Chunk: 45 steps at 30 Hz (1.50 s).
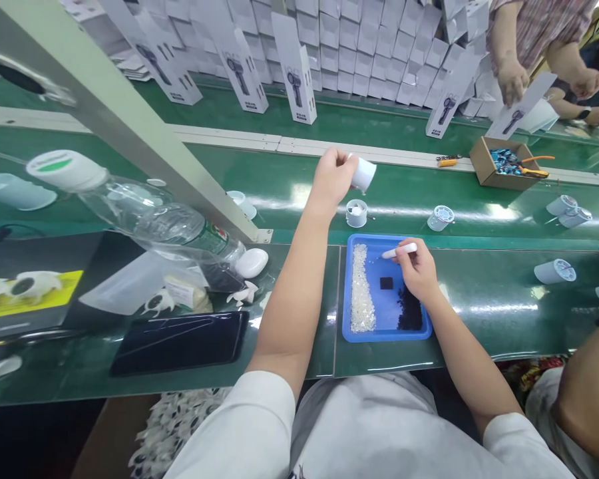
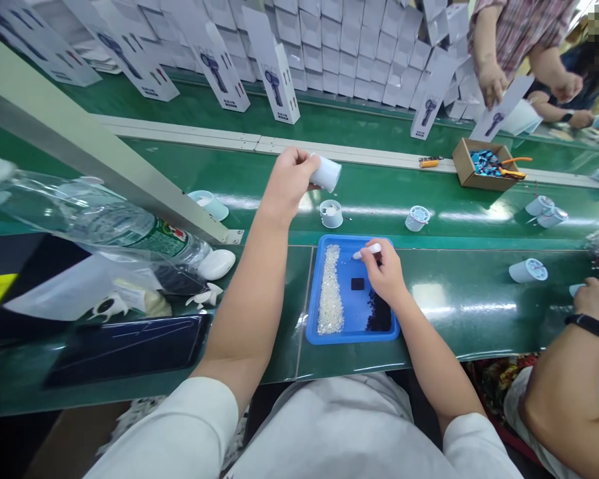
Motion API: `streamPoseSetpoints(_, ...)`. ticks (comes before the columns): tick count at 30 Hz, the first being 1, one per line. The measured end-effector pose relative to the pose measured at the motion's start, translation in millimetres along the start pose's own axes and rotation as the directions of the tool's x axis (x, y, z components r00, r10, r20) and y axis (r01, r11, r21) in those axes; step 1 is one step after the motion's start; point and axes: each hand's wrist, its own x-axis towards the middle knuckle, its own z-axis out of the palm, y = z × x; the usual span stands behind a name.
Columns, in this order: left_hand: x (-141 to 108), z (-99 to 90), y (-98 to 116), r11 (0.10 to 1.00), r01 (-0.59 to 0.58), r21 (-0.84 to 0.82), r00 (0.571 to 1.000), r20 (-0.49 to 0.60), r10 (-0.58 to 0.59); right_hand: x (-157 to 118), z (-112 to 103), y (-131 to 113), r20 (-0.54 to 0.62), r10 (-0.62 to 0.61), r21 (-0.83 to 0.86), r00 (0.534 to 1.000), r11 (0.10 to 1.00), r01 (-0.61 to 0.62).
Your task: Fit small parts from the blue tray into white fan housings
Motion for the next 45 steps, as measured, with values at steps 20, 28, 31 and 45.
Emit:
streamPoseSetpoints(20, -5, 20.7, -36, 0.636, -0.17, 0.753, 0.919, 0.354, -0.173, 4, -6, -2, -0.207, -0.078, -0.139, 0.975, 0.989, 0.05)
streamPoseSetpoints(28, -5, 32.5, -53, 0.722, -0.21, 0.66, 0.896, 0.424, -0.128, 4, -5, -4, -0.075, -0.074, -0.139, 0.994, 0.988, 0.063)
streamPoseSetpoints(31, -5, 35.7, -45, 0.923, -0.059, 0.379, 0.956, 0.288, -0.057, 0, -6, -10, -0.089, -0.128, -0.107, 0.988, 0.987, 0.118)
streamPoseSetpoints(45, -22, 40.6, -9, 0.902, 0.365, -0.231, 0.896, 0.351, -0.273, 2, -7, -6, -0.359, 0.087, 0.355, 0.929, 0.933, 0.05)
